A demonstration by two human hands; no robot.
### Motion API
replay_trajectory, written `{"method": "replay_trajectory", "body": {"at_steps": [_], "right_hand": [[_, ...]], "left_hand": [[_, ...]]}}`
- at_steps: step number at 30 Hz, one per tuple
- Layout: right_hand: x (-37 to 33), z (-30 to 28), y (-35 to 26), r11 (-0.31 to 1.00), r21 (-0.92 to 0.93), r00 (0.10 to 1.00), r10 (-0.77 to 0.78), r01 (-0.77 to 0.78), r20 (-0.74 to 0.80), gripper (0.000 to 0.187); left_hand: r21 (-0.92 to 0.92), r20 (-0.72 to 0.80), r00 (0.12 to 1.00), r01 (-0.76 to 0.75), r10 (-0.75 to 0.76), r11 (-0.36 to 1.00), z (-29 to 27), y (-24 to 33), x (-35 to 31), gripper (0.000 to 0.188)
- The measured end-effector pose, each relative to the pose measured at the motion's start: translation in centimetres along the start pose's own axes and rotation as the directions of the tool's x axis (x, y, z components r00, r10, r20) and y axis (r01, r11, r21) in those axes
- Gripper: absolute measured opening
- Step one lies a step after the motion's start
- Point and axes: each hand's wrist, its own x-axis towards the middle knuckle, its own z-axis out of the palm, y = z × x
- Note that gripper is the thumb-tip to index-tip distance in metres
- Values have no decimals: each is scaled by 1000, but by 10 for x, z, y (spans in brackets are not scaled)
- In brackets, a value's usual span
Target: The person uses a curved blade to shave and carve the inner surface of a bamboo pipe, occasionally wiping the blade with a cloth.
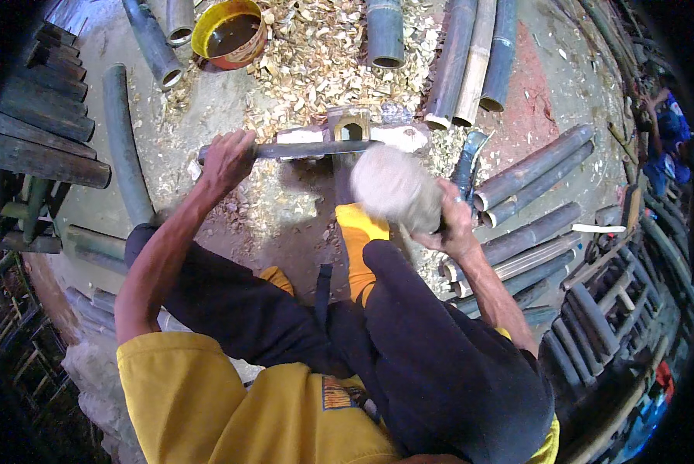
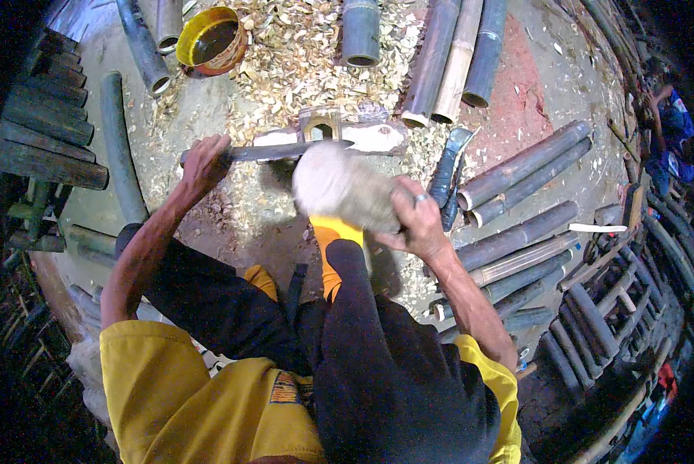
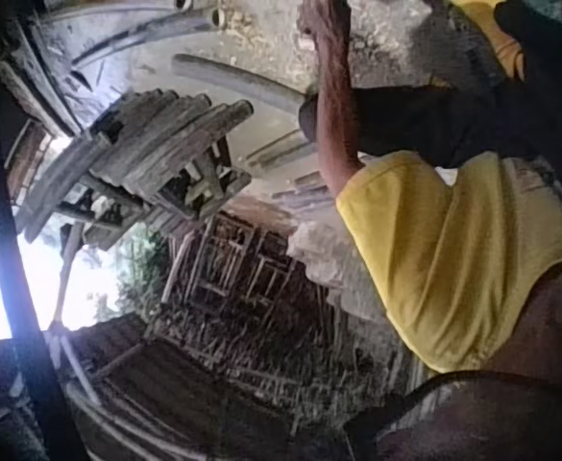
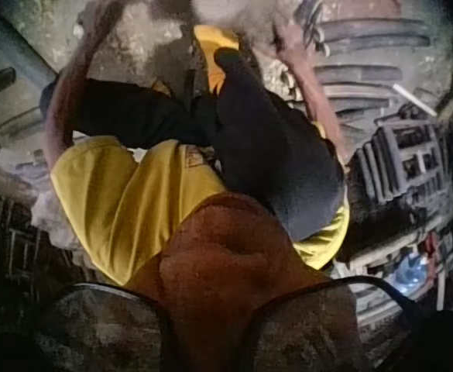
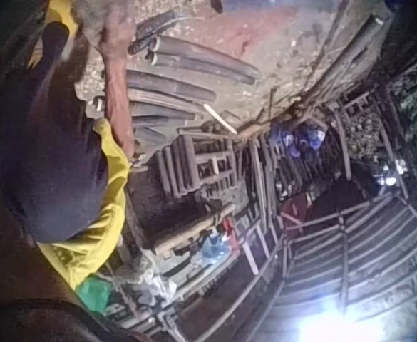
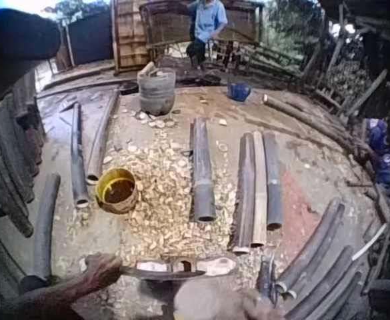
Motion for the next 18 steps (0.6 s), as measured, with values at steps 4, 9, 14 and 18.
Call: {"method": "replay_trajectory", "body": {"at_steps": [4,9,14,18], "right_hand": [[17,27,27,976,-81,928,217,-201,303,78],[28,50,-9,870,247,904,421,-426,78,91],[-33,57,-3,640,155,654,754,-752,58,95],[-51,34,-22,734,-21,729,677,-678,103,89]], "left_hand": [[68,42,998,-50,48,996,6,-2,7,18],[-626,498,861,270,108,732,23,-15,6,31],[-909,412,768,384,-491,-161,17,96,19,15],[-933,357,721,250,-593,-258,-19,174,37,17]]}}
